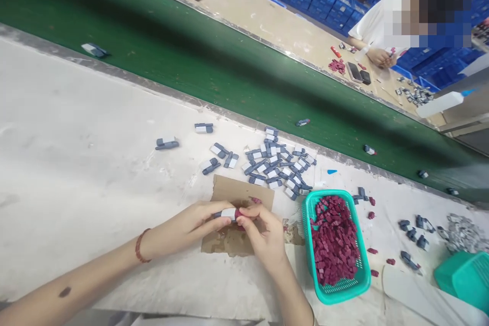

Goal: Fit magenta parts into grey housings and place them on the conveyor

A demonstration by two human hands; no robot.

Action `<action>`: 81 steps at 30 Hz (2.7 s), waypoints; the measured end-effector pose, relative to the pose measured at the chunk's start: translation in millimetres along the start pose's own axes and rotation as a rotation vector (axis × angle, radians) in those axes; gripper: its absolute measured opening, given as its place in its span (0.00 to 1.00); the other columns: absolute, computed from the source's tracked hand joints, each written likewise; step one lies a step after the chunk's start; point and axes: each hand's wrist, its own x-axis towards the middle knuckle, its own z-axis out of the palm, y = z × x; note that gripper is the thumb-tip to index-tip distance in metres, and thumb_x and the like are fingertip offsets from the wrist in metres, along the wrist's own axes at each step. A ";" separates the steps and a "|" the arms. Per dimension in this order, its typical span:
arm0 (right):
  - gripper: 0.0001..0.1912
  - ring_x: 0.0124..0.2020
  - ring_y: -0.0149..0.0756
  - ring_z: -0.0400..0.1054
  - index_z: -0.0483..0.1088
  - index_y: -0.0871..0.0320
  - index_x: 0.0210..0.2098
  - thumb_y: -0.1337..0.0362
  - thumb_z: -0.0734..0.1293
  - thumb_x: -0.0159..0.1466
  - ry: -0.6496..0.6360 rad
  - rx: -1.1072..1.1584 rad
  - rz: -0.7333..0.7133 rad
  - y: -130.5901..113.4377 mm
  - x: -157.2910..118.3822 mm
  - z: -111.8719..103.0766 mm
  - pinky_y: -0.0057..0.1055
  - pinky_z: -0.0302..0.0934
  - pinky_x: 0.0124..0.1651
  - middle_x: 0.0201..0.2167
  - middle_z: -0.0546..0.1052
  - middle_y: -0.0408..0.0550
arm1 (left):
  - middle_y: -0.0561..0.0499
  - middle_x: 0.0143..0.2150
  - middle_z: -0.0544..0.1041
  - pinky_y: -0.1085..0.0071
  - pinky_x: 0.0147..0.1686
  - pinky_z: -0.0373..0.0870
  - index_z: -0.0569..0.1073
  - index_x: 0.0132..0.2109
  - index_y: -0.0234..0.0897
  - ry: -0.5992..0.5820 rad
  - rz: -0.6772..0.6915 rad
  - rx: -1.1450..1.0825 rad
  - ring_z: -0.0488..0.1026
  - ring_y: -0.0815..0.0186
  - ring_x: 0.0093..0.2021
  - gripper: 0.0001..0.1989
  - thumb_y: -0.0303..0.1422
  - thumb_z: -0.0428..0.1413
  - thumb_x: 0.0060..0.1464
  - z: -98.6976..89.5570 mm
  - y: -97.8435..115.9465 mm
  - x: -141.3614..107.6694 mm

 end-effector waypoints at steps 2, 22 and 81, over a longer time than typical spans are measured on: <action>0.08 0.32 0.35 0.74 0.74 0.57 0.32 0.63 0.65 0.64 0.022 -0.060 -0.057 -2.4 -2.7 -0.9 0.28 0.67 0.36 0.31 0.80 0.47 | 0.52 0.29 0.73 0.74 0.28 0.63 0.73 0.39 0.38 0.001 0.018 0.026 0.67 0.65 0.26 0.13 0.39 0.46 0.62 3.0 2.0 1.1; 0.14 0.38 0.49 0.73 0.75 0.57 0.38 0.66 0.58 0.60 0.125 -0.834 0.111 38.2 -42.1 -138.1 0.44 0.68 0.42 0.36 0.78 0.56 | 0.39 0.48 0.77 0.64 0.50 0.64 0.73 0.48 0.29 0.629 -0.012 0.733 0.71 0.54 0.48 0.17 0.32 0.46 0.58 -146.6 -17.3 156.4; 0.11 0.24 0.33 0.64 0.64 0.55 0.27 0.65 0.59 0.66 -0.130 -0.305 0.021 9.5 6.4 -11.3 0.27 0.56 0.27 0.22 0.71 0.42 | 0.50 0.34 0.77 0.69 0.35 0.72 0.72 0.44 0.36 0.272 -0.308 -0.639 0.75 0.62 0.35 0.22 0.37 0.67 0.41 -2.1 -26.5 1.4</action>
